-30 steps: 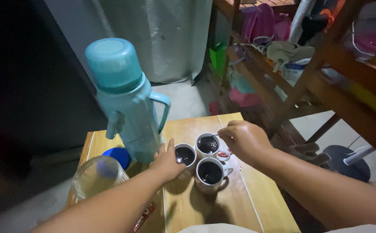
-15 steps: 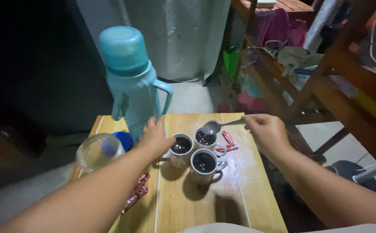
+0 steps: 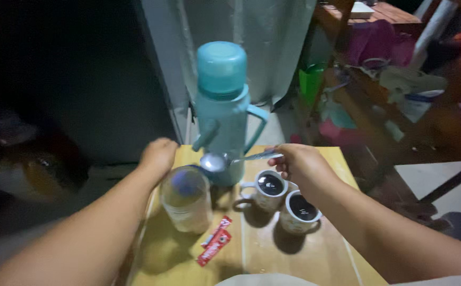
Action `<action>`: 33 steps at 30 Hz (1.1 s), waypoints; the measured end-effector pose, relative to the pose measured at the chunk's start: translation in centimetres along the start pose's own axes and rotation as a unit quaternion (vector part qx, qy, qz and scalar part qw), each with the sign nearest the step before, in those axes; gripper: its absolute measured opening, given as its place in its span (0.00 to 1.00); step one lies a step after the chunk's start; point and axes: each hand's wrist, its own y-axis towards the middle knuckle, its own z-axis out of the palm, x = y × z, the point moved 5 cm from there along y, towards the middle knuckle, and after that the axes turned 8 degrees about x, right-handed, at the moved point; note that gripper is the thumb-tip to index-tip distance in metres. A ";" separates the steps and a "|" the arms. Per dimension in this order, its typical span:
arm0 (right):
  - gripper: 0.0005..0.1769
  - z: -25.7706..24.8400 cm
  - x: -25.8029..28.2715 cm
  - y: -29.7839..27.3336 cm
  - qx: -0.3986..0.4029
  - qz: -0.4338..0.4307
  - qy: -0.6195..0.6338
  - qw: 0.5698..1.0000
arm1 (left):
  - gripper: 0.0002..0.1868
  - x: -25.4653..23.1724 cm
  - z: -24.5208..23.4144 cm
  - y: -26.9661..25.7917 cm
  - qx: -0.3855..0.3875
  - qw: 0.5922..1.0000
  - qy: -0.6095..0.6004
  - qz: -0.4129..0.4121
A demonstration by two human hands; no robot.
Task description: The person stirs dark liquid in three mugs, pours hot water from a thermos into the mugs, and adds a white powder from a jar while stirring. The mugs remain on the table after the additions.
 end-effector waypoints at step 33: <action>0.16 13.2 -3.5 -0.6 -0.078 0.006 -0.406 0.910 | 0.29 1.4 7.5 -4.2 0.252 0.931 -0.263 -0.002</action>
